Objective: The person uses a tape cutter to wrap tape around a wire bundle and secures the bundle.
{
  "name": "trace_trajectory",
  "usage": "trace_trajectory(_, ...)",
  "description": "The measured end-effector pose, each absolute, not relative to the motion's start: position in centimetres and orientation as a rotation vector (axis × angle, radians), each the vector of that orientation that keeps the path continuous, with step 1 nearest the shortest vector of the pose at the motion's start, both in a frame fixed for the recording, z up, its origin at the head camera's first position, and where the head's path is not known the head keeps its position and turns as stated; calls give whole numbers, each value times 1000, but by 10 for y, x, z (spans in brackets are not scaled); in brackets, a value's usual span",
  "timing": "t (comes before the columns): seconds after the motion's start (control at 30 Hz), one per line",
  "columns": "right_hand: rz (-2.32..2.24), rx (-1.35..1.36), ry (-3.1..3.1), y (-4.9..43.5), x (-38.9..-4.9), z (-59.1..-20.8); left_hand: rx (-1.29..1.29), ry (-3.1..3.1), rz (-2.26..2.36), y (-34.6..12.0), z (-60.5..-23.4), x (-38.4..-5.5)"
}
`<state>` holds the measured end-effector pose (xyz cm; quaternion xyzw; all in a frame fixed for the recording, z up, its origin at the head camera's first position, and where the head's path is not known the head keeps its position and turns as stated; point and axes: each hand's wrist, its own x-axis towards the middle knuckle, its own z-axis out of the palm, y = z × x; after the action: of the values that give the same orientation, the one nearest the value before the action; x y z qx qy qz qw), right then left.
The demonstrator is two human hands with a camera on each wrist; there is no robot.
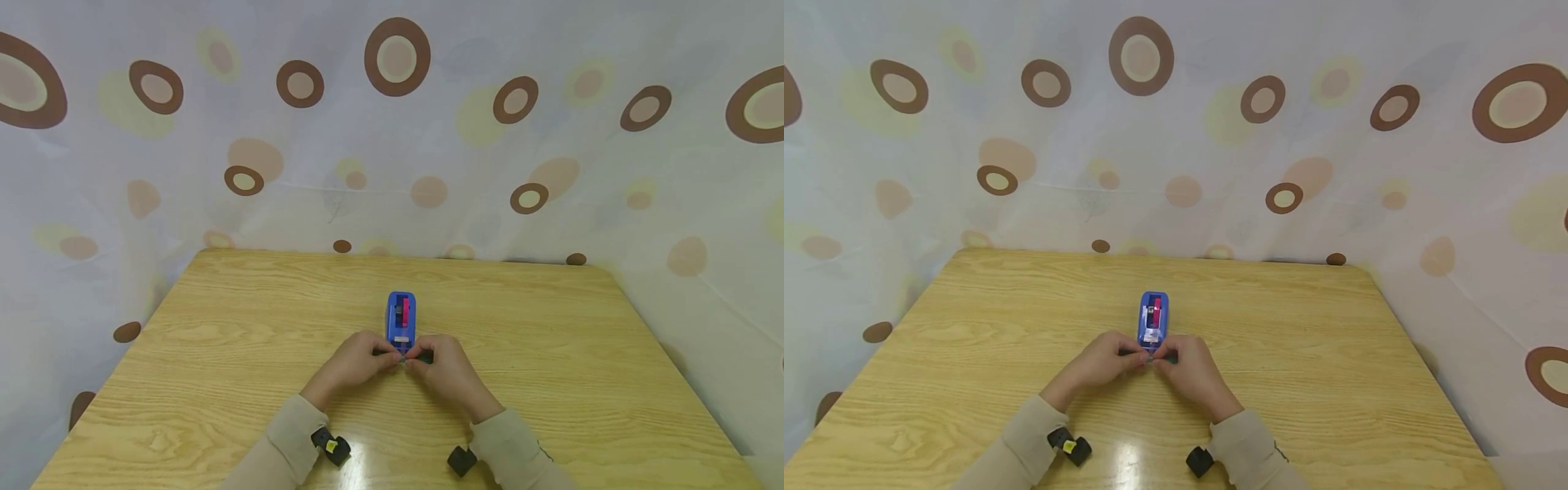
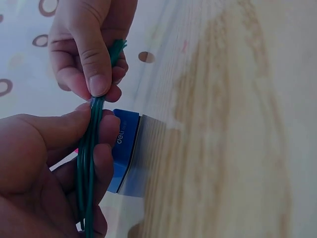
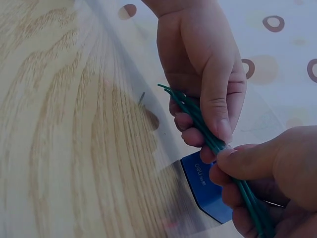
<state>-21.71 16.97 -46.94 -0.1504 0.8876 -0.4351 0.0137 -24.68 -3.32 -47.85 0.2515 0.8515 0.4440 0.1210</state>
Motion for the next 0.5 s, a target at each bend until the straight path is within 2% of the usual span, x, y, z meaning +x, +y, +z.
trace_trajectory(0.37, -1354, -468, 2762, 169, -218, -469, 719, 2563, 1287, -31, -480, -247)
trace_trajectory(0.5, -1268, -553, 2818, 169, -217, -467, 683, 2581, 1278, -29, -479, -245)
